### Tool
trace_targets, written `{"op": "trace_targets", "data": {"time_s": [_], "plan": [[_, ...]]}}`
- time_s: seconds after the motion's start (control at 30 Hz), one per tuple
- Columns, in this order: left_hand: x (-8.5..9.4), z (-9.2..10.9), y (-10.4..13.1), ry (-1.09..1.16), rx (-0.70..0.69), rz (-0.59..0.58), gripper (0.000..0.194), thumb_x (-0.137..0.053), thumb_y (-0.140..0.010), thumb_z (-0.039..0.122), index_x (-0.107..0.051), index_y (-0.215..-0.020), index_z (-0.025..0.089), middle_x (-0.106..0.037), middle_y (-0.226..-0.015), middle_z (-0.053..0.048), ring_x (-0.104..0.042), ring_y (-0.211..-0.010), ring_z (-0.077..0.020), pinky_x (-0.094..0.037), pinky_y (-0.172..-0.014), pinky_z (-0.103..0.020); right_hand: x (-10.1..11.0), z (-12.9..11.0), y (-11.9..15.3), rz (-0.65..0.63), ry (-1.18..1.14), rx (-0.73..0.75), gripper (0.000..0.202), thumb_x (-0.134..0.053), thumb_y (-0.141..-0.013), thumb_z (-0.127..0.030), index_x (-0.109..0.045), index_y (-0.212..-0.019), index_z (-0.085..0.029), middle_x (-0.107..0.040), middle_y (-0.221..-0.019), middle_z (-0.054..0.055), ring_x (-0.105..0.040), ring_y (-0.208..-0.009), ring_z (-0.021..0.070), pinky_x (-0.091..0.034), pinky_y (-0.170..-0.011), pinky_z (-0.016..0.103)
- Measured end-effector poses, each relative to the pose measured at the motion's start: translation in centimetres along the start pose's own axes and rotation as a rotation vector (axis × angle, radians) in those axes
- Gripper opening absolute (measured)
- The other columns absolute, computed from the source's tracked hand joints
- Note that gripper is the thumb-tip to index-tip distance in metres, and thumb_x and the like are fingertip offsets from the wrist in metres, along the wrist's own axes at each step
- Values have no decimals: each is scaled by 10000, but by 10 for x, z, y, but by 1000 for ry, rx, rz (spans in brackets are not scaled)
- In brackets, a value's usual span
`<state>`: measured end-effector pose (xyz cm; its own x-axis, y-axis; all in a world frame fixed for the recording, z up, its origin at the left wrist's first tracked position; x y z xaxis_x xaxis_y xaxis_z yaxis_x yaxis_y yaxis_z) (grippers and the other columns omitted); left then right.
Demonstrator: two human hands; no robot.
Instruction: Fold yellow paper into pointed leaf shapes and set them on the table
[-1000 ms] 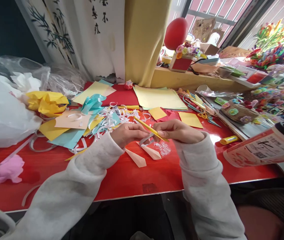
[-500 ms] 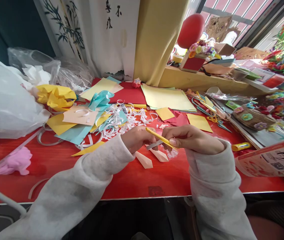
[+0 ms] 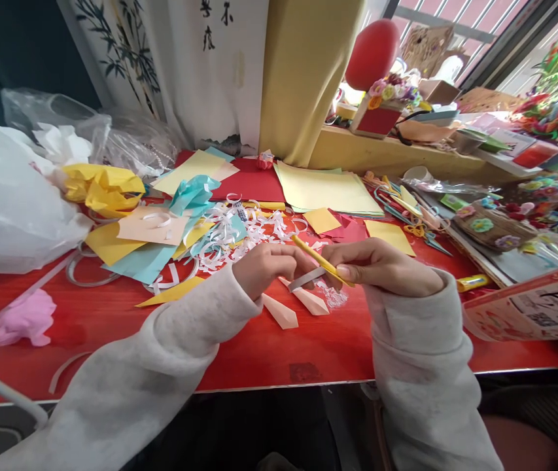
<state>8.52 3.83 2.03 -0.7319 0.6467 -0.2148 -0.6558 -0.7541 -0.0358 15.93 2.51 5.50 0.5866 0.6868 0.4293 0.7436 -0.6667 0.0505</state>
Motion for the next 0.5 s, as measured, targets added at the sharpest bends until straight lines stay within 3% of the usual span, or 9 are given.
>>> {"op": "trace_targets", "data": {"time_s": [0.1,0.17,0.3,0.5], "plan": [[12,24,6,-396,-195,120,239,-456,-637,98,-615,-802,168,-597,-912,-34,-503,-905,-162,-357,-831,-315,7,6,-1,64,2,-32,231,-457,-775,-336,-552,-643,-172,-458,-632,10,-402,-597,99,-322,-570,259],[13,43,12,-667,-348,204,223,-523,-683,180,-588,-896,179,-567,-993,-44,-472,-959,-172,-326,-871,-320,9,13,-2,90,-29,-56,227,-459,-772,-347,-569,-678,-172,-487,-658,21,-427,-625,109,-339,-595,266],[-3,58,18,-968,-556,158,135,-523,-735,270,-579,-826,189,-603,-828,-27,-490,-813,-146,-349,-794,-293,12,18,-6,130,-178,-7,237,-488,-742,-382,-579,-670,-175,-528,-686,32,-479,-685,132,-376,-666,284],[-11,54,19,-1137,-644,167,96,-485,-749,193,-508,-658,179,-551,-672,-13,-427,-683,-140,-351,-672,-274,7,23,-9,88,-238,-39,223,-504,-733,-374,-599,-678,-180,-553,-702,25,-503,-700,127,-388,-695,280]]}}
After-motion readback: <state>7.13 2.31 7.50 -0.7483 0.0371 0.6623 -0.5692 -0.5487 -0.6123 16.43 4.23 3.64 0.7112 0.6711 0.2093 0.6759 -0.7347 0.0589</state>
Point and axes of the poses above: each hand's wrist, its own y-axis away from the middle knuckle, its own x-axis out of the back of the hand, z = x × y, the point moved 8 cm from there along -y, towards the middle knuckle
